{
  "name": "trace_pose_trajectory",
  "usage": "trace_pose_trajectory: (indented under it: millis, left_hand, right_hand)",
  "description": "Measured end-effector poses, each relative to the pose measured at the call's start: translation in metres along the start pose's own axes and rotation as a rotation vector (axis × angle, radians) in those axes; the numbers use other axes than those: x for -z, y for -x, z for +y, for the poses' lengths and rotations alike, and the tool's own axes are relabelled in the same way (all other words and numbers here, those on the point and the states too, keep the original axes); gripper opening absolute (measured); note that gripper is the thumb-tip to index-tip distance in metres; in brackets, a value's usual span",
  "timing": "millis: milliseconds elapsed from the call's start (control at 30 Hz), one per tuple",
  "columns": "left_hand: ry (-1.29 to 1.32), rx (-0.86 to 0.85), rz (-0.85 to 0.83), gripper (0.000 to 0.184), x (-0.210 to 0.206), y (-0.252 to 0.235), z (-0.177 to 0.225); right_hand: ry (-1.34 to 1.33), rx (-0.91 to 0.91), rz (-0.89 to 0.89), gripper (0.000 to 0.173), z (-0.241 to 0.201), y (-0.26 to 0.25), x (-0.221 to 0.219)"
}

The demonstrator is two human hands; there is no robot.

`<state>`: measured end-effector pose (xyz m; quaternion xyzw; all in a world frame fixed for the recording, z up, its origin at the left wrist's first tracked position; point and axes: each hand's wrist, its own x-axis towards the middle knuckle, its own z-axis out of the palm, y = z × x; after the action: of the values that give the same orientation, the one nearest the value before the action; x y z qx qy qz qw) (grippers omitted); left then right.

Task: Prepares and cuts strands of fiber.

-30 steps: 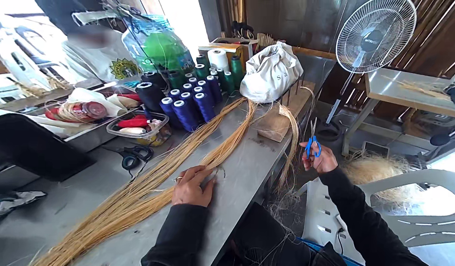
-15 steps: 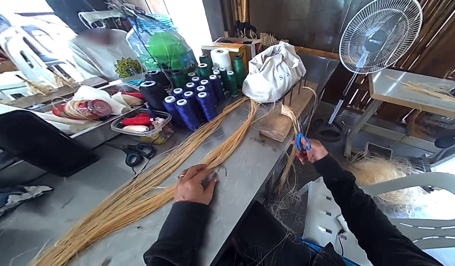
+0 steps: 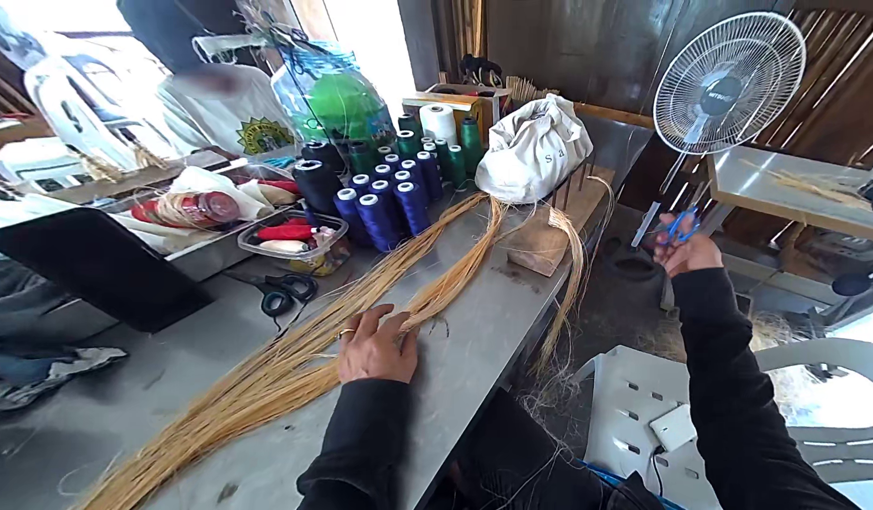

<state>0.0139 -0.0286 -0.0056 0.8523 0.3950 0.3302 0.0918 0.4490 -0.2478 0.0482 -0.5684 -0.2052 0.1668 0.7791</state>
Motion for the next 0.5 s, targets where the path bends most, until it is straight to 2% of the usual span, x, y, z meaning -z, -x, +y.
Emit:
trace_pose_trajectory:
  millis: [33,100,200,367,500]
  left_hand:
    - [-0.012,0.015,-0.003,0.025,0.000,0.000,-0.001]
    - [-0.016,0.057,-0.041,0.029,-0.001,0.000,-0.003]
    - [-0.004,0.091,-0.090,0.032,-0.001,-0.001,-0.003]
    - [0.030,0.109,-0.140,0.030,0.001,-0.002,-0.003]
    - [0.052,0.095,-0.104,0.030,0.013,-0.006,-0.007]
  right_hand:
    - [0.187,-0.024,0.042,0.030,0.005,0.003,0.004]
    - [0.456,-0.079,0.038,0.031,0.013,0.014,0.005]
    - [0.597,-0.064,-0.101,0.037,0.013,0.042,-0.017]
    - [0.823,0.117,-0.696,0.045,0.007,0.094,-0.083]
    - [0.890,0.231,-1.193,0.037,0.021,0.133,-0.142]
